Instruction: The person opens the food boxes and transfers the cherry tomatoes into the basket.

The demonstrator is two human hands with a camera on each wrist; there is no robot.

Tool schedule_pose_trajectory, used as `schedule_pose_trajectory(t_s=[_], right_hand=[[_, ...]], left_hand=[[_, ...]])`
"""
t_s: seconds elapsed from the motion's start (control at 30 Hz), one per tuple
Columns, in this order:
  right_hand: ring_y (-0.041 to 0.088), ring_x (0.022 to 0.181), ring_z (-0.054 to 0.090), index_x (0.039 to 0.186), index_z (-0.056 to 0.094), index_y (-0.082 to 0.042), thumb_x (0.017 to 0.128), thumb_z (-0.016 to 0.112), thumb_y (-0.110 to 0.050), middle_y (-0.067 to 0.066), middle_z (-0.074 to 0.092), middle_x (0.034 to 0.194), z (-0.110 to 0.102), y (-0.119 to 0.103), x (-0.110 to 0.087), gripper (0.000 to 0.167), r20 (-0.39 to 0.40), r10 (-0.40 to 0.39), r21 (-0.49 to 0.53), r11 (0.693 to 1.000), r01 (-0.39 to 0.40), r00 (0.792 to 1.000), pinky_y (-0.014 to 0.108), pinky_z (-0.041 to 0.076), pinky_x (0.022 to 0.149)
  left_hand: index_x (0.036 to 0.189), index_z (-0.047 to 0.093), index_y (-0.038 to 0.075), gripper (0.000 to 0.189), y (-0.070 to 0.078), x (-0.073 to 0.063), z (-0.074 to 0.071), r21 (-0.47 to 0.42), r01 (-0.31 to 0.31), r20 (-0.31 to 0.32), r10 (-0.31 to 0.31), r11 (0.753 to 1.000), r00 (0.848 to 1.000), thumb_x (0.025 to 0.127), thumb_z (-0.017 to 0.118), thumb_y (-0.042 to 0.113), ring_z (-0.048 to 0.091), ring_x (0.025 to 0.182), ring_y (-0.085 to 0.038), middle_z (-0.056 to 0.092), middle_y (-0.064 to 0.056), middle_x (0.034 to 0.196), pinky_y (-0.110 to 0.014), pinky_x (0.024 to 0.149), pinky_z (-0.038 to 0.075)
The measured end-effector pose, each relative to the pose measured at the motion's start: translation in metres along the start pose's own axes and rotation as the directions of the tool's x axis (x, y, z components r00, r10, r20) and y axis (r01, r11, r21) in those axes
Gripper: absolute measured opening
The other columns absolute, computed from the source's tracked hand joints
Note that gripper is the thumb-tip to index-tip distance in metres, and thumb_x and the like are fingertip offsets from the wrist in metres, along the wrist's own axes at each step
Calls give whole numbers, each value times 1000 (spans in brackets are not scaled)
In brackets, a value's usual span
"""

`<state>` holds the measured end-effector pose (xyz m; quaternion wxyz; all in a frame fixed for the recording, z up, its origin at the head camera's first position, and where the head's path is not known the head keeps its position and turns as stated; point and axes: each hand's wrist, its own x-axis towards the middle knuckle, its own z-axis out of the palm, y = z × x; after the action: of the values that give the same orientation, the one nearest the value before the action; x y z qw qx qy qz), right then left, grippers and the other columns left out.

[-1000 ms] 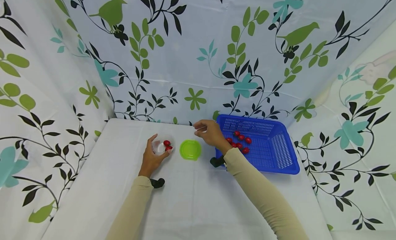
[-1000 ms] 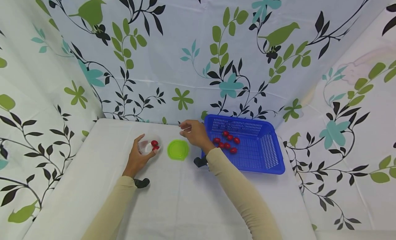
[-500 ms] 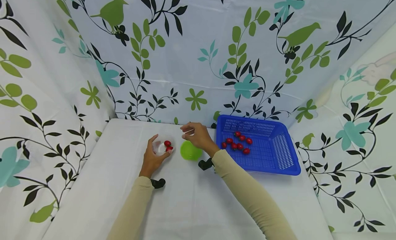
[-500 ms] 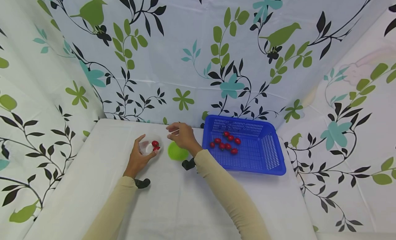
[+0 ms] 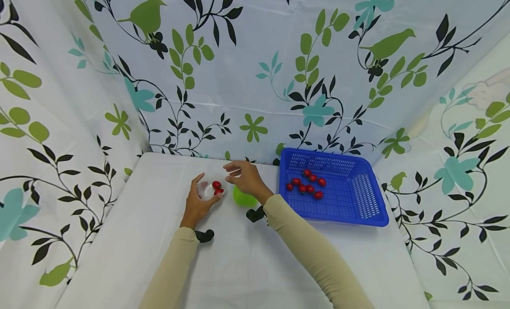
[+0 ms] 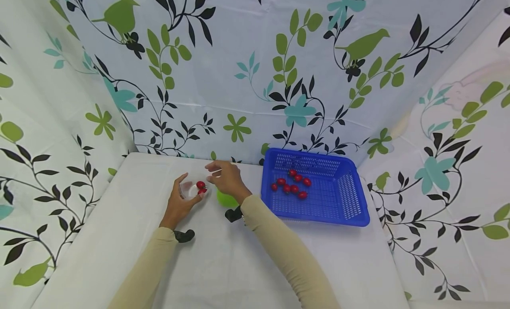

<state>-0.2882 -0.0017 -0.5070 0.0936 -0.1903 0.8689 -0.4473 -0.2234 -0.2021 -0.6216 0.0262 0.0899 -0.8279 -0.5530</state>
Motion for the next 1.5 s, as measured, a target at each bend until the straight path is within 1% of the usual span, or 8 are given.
schedule_pose_trajectory(t_s=[0.13, 0.4, 0.6, 1.07, 1.2, 1.3, 1.37, 1.5], right_hand=[[26, 119, 75, 129, 75, -19, 95, 81, -13, 2, 76, 130, 8, -2, 2, 36, 2, 2, -8, 1000, -2, 1000, 33, 63, 96], [21, 117, 75, 131, 74, -19, 96, 80, -13, 2, 76, 131, 23, -7, 5, 37, 17, -9, -13, 1000, 9, 1000, 33, 63, 96], [18, 117, 75, 130, 75, -21, 97, 78, -14, 0, 76, 130, 33, -8, 7, 34, 19, 30, 3, 1000, -30, 999, 34, 63, 97], [25, 129, 70, 139, 70, -16, 101, 74, -13, 2, 72, 140, 50, -6, 9, 38, 90, 80, -107, 992, -70, 993, 43, 57, 110], [24, 130, 69, 138, 70, -18, 100, 74, -14, 1, 71, 141, 54, -6, 12, 39, 101, 85, -166, 984, -67, 991, 46, 45, 119], [25, 129, 67, 140, 69, -20, 101, 73, -16, 3, 70, 143, 59, -7, 15, 39, 126, 76, -249, 968, -43, 989, 51, 40, 114], [25, 127, 66, 141, 69, -20, 102, 72, -17, 5, 70, 143, 61, -7, 15, 39, 154, 67, -271, 962, -23, 986, 48, 44, 111], [24, 126, 70, 138, 71, -15, 103, 68, -10, 7, 69, 143, 64, -9, 15, 36, 186, 70, -155, 987, -41, 980, 39, 56, 108]], left_hand=[[167, 21, 37, 102, -1, 0, -1, -5, 7, 3, -7, 1000, 1000, 88, 86, 47, 34, 156, -39, 43, -15, 165, -66, 128, 30], [167, 20, 38, 103, -3, 2, -2, -3, 11, 1, -11, 1000, 1000, 88, 86, 48, 36, 155, -38, 43, -16, 165, -65, 128, 30], [166, 21, 38, 102, -1, 1, -3, -8, 12, 6, -12, 1000, 1000, 88, 87, 43, 35, 156, -38, 43, -16, 165, -63, 129, 30], [166, 23, 37, 101, 0, 3, -2, -16, -6, 3, 6, 1000, 1000, 89, 87, 39, 34, 157, -40, 41, -19, 166, -66, 127, 30], [166, 22, 37, 99, 3, 2, -4, -8, -6, 5, 6, 1000, 1000, 90, 86, 38, 35, 156, -40, 41, -18, 166, -66, 127, 31], [166, 23, 35, 98, 4, 2, -5, -10, -16, 2, 16, 1000, 1000, 91, 85, 35, 31, 159, -40, 40, -17, 167, -66, 127, 31], [166, 23, 34, 97, 3, 2, -5, -7, -26, 3, 26, 1000, 1000, 92, 85, 33, 27, 161, -40, 35, -17, 171, -67, 126, 31], [167, 23, 33, 96, 0, 2, -4, -5, -37, 8, 37, 999, 999, 92, 84, 29, 21, 164, -41, 24, -15, 176, -68, 127, 29]])
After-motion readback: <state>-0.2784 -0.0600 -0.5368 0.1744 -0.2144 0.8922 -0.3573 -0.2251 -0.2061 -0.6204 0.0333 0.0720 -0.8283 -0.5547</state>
